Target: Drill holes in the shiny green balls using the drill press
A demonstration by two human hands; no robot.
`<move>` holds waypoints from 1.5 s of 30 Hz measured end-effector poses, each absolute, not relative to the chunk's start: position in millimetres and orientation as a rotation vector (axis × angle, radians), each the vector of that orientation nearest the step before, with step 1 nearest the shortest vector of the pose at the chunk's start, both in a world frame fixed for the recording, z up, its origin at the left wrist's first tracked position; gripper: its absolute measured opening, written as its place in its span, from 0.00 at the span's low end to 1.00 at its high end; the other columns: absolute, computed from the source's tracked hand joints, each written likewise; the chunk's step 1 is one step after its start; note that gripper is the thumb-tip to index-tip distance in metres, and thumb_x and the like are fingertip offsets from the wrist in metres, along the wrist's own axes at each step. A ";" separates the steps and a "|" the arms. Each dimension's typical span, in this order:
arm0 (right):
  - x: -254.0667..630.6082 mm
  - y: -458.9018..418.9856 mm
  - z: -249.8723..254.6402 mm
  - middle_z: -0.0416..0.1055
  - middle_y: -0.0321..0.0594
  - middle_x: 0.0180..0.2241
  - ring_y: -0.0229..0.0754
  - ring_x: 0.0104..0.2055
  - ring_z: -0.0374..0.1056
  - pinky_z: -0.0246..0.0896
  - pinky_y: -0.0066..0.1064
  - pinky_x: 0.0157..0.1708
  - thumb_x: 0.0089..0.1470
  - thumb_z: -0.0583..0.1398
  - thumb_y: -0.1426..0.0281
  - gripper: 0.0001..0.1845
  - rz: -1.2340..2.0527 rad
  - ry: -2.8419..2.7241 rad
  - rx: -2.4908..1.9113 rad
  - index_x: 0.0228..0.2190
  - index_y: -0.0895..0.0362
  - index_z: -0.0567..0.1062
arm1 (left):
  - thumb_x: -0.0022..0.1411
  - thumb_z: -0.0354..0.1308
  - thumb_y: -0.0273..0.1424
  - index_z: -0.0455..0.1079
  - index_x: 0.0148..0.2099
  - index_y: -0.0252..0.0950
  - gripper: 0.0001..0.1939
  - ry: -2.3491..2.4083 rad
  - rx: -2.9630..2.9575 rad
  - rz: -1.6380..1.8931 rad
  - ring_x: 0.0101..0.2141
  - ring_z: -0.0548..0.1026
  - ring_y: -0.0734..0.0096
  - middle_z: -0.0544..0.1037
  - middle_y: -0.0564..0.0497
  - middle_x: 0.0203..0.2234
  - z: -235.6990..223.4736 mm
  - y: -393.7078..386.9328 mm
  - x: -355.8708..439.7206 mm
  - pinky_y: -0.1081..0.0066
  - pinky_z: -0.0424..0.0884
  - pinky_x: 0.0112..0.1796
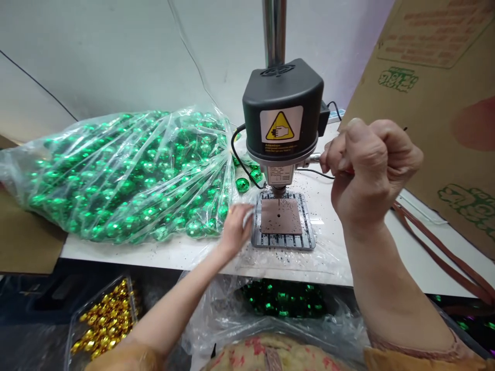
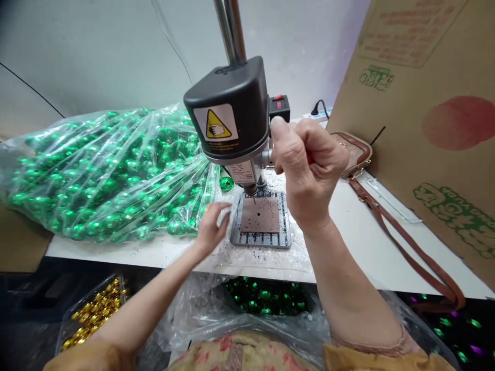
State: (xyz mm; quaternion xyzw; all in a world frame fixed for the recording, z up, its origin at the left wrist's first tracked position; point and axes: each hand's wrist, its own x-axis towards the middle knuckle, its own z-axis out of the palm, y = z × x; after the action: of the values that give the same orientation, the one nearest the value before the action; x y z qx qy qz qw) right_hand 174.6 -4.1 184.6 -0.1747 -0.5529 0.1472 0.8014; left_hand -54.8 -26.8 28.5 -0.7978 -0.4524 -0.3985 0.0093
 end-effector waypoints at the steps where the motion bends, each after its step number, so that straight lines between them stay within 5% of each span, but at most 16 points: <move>1: 174.1 -4.5 184.3 0.48 0.30 0.15 0.34 0.18 0.53 0.51 0.36 0.22 0.61 0.63 0.67 0.24 0.318 -1.177 -0.370 0.18 0.53 0.60 | 0.70 0.52 0.24 0.72 0.54 0.39 0.14 -1.557 -2.431 -1.150 0.47 0.78 0.54 0.81 0.42 0.44 36.1 -0.5 -59.5 0.54 0.74 0.51; 5: 171.9 -4.7 183.9 0.47 0.29 0.16 0.31 0.18 0.53 0.51 0.33 0.22 0.62 0.63 0.69 0.23 0.318 -1.160 -0.353 0.18 0.54 0.61 | 0.62 0.61 0.21 0.74 0.52 0.35 0.16 -1.936 -2.391 -0.720 0.53 0.74 0.46 0.80 0.38 0.47 51.7 84.4 -64.6 0.51 0.68 0.57; 10: 171.8 -3.9 183.7 0.48 0.28 0.16 0.30 0.17 0.52 0.49 0.32 0.22 0.63 0.62 0.71 0.22 0.284 -1.183 -0.317 0.20 0.54 0.60 | 0.54 0.71 0.22 0.76 0.45 0.38 0.16 -2.008 -2.363 -0.698 0.52 0.73 0.43 0.80 0.41 0.41 48.9 108.7 -65.1 0.51 0.68 0.54; 13: 172.0 -4.0 183.2 0.48 0.28 0.16 0.31 0.17 0.52 0.49 0.33 0.21 0.63 0.61 0.71 0.22 0.287 -1.199 -0.290 0.20 0.54 0.60 | 0.59 0.70 0.31 0.74 0.49 0.40 0.15 -2.017 -2.252 -1.185 0.47 0.75 0.52 0.79 0.44 0.41 49.1 82.3 -67.7 0.57 0.70 0.51; 17: 170.7 -4.0 182.3 0.49 0.28 0.16 0.32 0.18 0.52 0.48 0.35 0.21 0.62 0.62 0.70 0.23 0.291 -1.169 -0.301 0.19 0.53 0.60 | 0.62 0.67 0.49 0.71 0.53 0.39 0.24 -2.240 -2.190 -2.102 0.31 0.75 0.67 0.78 0.50 0.33 43.4 26.3 -55.6 0.68 0.70 0.34; 21: 169.6 -4.2 182.1 0.51 0.30 0.15 0.35 0.17 0.51 0.48 0.38 0.21 0.61 0.63 0.65 0.24 0.297 -1.149 -0.352 0.18 0.51 0.60 | 0.57 0.69 0.53 0.70 0.54 0.38 0.32 -2.312 -2.285 -2.524 0.37 0.78 0.67 0.81 0.47 0.39 28.9 -9.0 -30.4 0.70 0.73 0.36; 32: 172.8 -6.7 176.4 0.54 0.33 0.15 0.39 0.18 0.52 0.52 0.41 0.21 0.61 0.62 0.57 0.26 0.264 -1.191 -0.477 0.19 0.51 0.58 | 0.60 0.69 0.44 0.71 0.58 0.38 0.28 -1.999 -2.688 -1.920 0.50 0.78 0.57 0.79 0.43 0.51 5.3 5.0 -11.5 0.58 0.74 0.51; 41: 170.6 -3.4 178.7 0.51 0.30 0.15 0.36 0.16 0.47 0.46 0.39 0.19 0.61 0.63 0.64 0.25 0.300 -1.155 -0.345 0.18 0.52 0.57 | 0.60 0.71 0.41 0.68 0.57 0.38 0.28 -1.814 -2.863 -1.940 0.51 0.78 0.55 0.79 0.43 0.50 5.4 -1.3 -0.3 0.56 0.75 0.54; 45: 172.4 -1.4 178.3 0.53 0.31 0.15 0.37 0.17 0.49 0.46 0.39 0.20 0.62 0.61 0.58 0.25 0.226 -1.229 -0.444 0.20 0.52 0.56 | 0.60 0.71 0.39 0.67 0.57 0.37 0.27 -1.761 -2.887 -1.938 0.54 0.77 0.54 0.78 0.42 0.51 7.9 -5.4 3.7 0.56 0.74 0.55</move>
State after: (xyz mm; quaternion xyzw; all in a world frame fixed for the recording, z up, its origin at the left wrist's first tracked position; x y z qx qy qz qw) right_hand 172.4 -1.4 178.3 -0.2059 -0.5704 0.1050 0.7882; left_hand 3.7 -5.4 7.9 -0.6885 -0.4199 -0.4621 -0.3688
